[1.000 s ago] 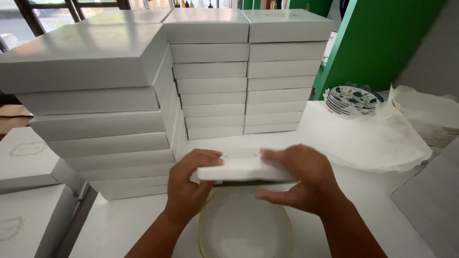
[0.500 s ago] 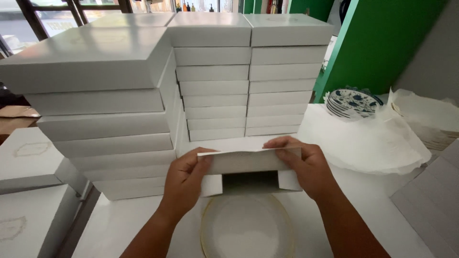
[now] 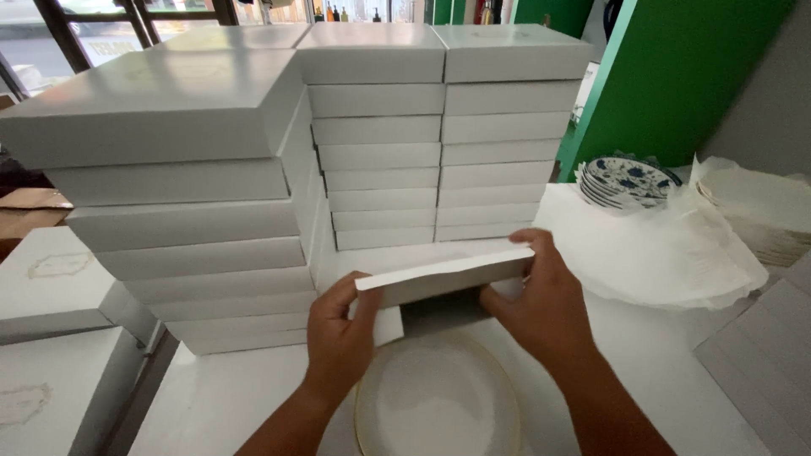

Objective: The person places a white plate with a yellow rim onto a sheet of tissue paper, then inserts the wrapped plate into a white rectangular box. The person closes the box and stacks it with other boxes. This process is repeated for multiple plates throughout the clip.

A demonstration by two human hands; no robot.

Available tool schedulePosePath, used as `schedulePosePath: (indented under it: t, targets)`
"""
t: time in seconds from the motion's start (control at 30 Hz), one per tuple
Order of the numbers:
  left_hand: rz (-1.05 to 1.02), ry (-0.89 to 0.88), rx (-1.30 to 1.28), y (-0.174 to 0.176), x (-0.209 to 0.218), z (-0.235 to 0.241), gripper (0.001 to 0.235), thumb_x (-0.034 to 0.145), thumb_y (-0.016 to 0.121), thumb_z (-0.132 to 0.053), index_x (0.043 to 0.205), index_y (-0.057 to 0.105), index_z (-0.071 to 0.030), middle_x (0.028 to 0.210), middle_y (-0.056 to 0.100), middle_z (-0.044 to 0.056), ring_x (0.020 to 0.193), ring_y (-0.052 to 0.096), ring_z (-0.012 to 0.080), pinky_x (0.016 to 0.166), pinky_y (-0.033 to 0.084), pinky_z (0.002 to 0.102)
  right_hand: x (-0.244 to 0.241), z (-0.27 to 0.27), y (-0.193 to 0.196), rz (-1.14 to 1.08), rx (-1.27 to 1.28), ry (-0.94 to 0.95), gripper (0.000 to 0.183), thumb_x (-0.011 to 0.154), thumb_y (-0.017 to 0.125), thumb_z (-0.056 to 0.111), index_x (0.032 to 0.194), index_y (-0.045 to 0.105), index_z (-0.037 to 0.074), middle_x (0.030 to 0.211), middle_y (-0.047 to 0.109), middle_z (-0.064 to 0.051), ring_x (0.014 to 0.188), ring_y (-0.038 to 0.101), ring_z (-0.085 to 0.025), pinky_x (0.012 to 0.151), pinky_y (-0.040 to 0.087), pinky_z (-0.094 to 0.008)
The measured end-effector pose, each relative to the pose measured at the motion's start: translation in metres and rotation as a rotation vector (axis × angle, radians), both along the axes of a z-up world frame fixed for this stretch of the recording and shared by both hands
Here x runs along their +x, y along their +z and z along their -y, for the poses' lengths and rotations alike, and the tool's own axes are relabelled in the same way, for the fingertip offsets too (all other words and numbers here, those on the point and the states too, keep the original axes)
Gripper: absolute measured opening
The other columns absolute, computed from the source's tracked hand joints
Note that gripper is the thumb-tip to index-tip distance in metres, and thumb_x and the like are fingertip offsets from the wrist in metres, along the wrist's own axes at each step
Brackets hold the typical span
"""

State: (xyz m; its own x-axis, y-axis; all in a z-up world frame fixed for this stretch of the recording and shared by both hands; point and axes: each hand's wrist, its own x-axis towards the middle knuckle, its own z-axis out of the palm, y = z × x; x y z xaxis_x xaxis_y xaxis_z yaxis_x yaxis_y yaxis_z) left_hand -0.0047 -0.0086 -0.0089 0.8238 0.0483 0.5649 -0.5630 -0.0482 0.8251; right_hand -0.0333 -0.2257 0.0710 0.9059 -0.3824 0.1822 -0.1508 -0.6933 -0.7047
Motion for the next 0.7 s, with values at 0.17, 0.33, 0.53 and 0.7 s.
schedulePosePath:
  t: [0.17,0.33,0.53,0.7]
  targets:
    - [-0.093,0.063,-0.067,-0.006,0.009,-0.011,0.027,0.105,0.058,-0.026,0.092,0.078,-0.013,0.069,0.054,-0.01,0.063,0.043,0.0052,0.056,0.038,0.025,0.011,0.028,0.006,0.116,0.433,0.199,0.053,0.083,0.07,-0.003,0.132,0.055,0.011,0.109,0.078,-0.016,0.098,0.075,-0.026,0.085,0.063,-0.04]
    - [-0.252,0.018,-0.095,0.006,0.003,-0.014,0.048,0.107,0.056,-0.023,0.064,0.035,-0.018,0.058,0.028,-0.01,0.053,0.025,0.0053,0.048,0.02,0.027,0.023,0.046,0.001,0.012,0.479,0.16,0.033,0.094,0.065,0.002,0.126,0.063,0.011,0.105,0.083,-0.013,0.095,0.067,-0.022,0.09,0.05,-0.035]
    - [-0.193,-0.025,-0.065,0.003,0.009,-0.017,0.04,0.109,0.054,-0.022,0.069,0.05,-0.017,0.064,0.036,-0.011,0.059,0.032,0.0047,0.053,0.028,0.027,0.014,0.042,-0.004,0.061,0.196,0.38,0.055,0.075,0.072,0.019,0.129,0.067,0.026,0.142,0.069,0.003,0.137,0.06,-0.029,0.101,0.051,-0.047]
    - [-0.222,0.027,0.095,0.019,-0.004,-0.014,0.033,0.11,0.046,-0.027,0.08,0.051,-0.014,0.064,0.037,-0.007,0.06,0.033,0.0075,0.055,0.029,0.029,0.012,0.034,-0.012,0.19,0.338,0.283,0.019,0.095,0.066,0.017,0.098,0.082,0.007,0.086,0.075,-0.002,0.078,0.061,-0.015,0.067,0.048,-0.03]
